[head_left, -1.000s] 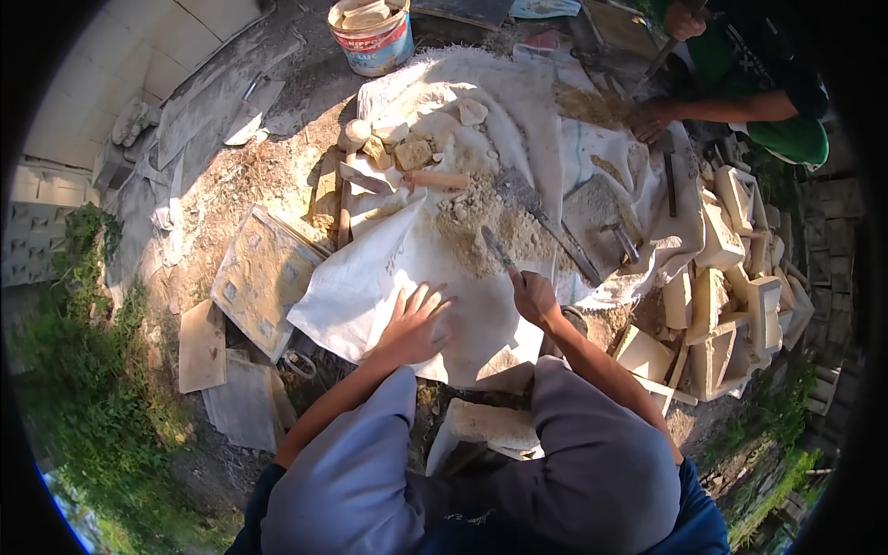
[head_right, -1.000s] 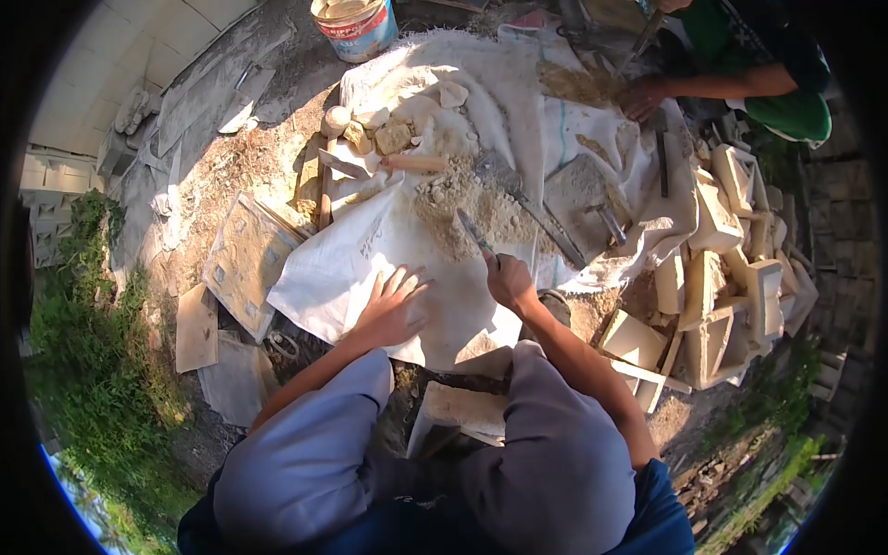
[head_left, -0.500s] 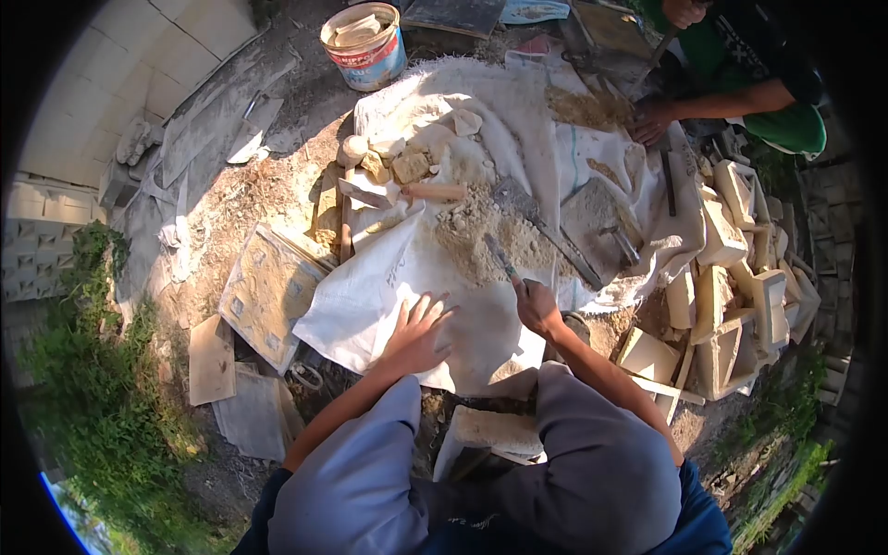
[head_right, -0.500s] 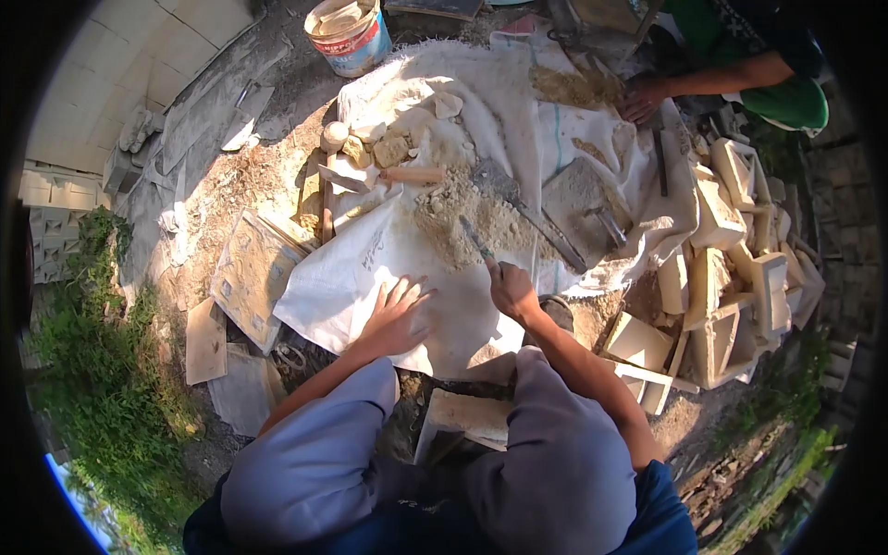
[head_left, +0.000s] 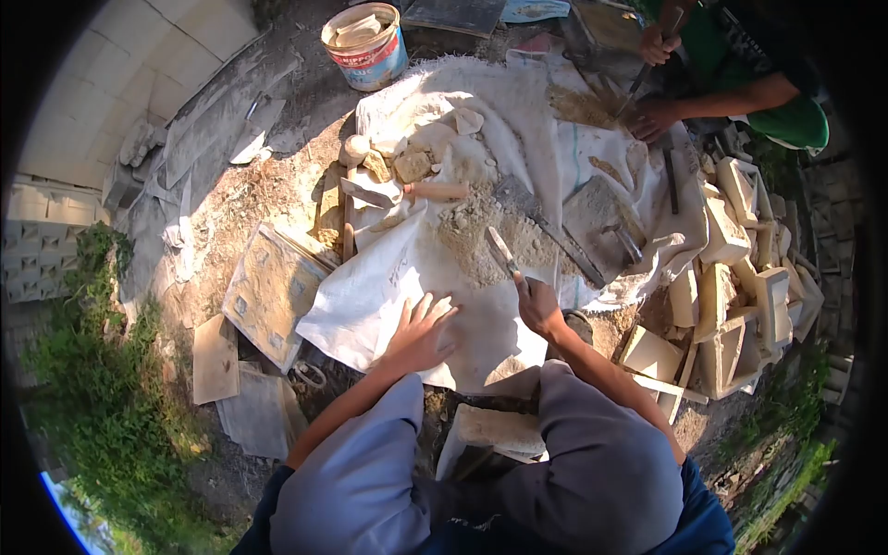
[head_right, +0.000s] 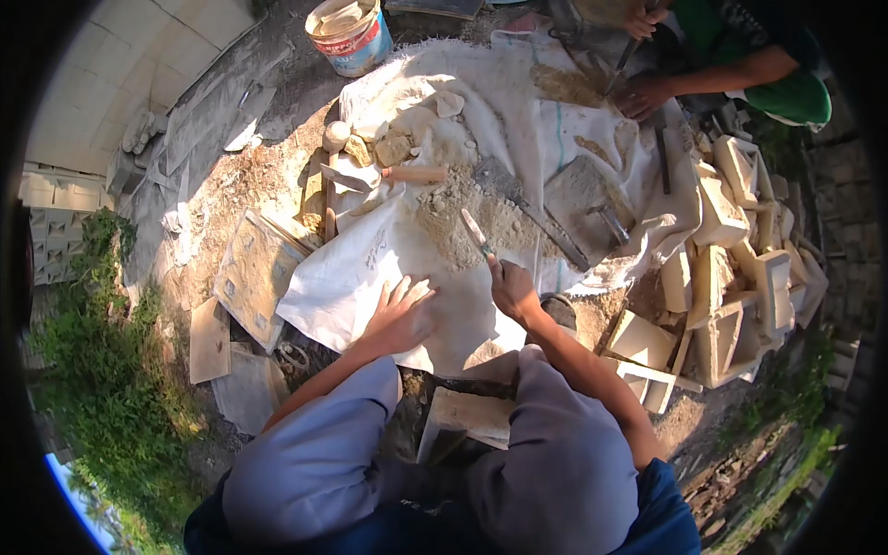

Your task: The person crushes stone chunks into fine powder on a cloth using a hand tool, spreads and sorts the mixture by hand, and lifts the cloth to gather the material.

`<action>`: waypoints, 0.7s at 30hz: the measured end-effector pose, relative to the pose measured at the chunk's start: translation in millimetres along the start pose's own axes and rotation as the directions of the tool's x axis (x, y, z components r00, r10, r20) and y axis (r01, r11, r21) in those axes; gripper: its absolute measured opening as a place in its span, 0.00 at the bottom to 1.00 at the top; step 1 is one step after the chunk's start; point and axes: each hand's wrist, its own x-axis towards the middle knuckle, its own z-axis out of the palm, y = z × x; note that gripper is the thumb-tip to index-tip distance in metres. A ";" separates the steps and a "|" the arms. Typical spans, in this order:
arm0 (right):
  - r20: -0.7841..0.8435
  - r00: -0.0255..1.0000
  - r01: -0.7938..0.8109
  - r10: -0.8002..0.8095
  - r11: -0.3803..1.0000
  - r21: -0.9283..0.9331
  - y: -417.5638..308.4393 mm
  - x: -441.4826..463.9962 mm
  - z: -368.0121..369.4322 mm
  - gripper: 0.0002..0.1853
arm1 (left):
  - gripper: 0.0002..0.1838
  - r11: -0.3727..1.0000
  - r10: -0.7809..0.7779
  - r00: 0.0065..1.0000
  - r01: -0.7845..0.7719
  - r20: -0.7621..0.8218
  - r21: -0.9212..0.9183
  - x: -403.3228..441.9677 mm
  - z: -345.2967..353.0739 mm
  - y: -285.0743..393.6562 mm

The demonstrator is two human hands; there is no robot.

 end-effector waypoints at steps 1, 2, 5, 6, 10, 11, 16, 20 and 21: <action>-0.059 0.996 0.065 -0.061 0.995 0.076 -8.8 -3.7 -4.8 0.27 | 0.42 0.999 0.001 1.000 -0.001 0.013 0.034 -0.7 2.6 -0.9; -0.081 0.995 0.067 -0.059 0.993 0.101 -14.7 -5.0 -7.7 0.27 | 0.42 0.999 -0.001 1.000 0.001 0.015 0.032 -1.5 4.0 -1.8; -0.095 0.988 0.132 -0.124 0.988 0.076 1.9 -11.7 6.5 0.25 | 0.41 1.000 -0.005 1.000 0.006 0.027 -0.030 -2.1 -5.9 1.9; -0.060 0.993 0.099 -0.106 0.989 -0.105 21.5 -12.7 18.2 0.22 | 0.41 0.998 -0.010 1.000 0.010 -0.003 -0.062 -1.6 -16.6 8.5; -0.011 0.964 0.250 -0.266 0.917 -0.310 77.9 -3.0 52.4 0.24 | 0.41 0.995 -0.017 1.000 0.014 -0.023 -0.099 -1.6 -22.5 11.8; -0.009 0.964 0.250 -0.267 0.912 -0.326 81.5 -1.0 53.5 0.26 | 0.41 0.995 -0.016 1.000 0.014 -0.022 -0.098 -1.6 -22.5 11.0; -0.052 0.998 0.022 -0.020 0.999 0.038 0.1 -5.2 1.5 0.27 | 0.41 0.999 -0.038 0.996 0.037 0.077 0.016 -1.3 -4.6 1.7; -0.089 0.990 0.109 -0.108 0.994 0.000 -2.2 -10.9 3.5 0.26 | 0.41 0.999 0.034 0.998 -0.033 -0.047 0.020 -2.3 -8.3 1.8; -0.076 0.991 0.102 -0.106 0.993 -0.057 10.6 -14.3 12.9 0.24 | 0.41 1.000 0.016 0.999 -0.016 -0.032 -0.016 -3.1 -12.5 4.8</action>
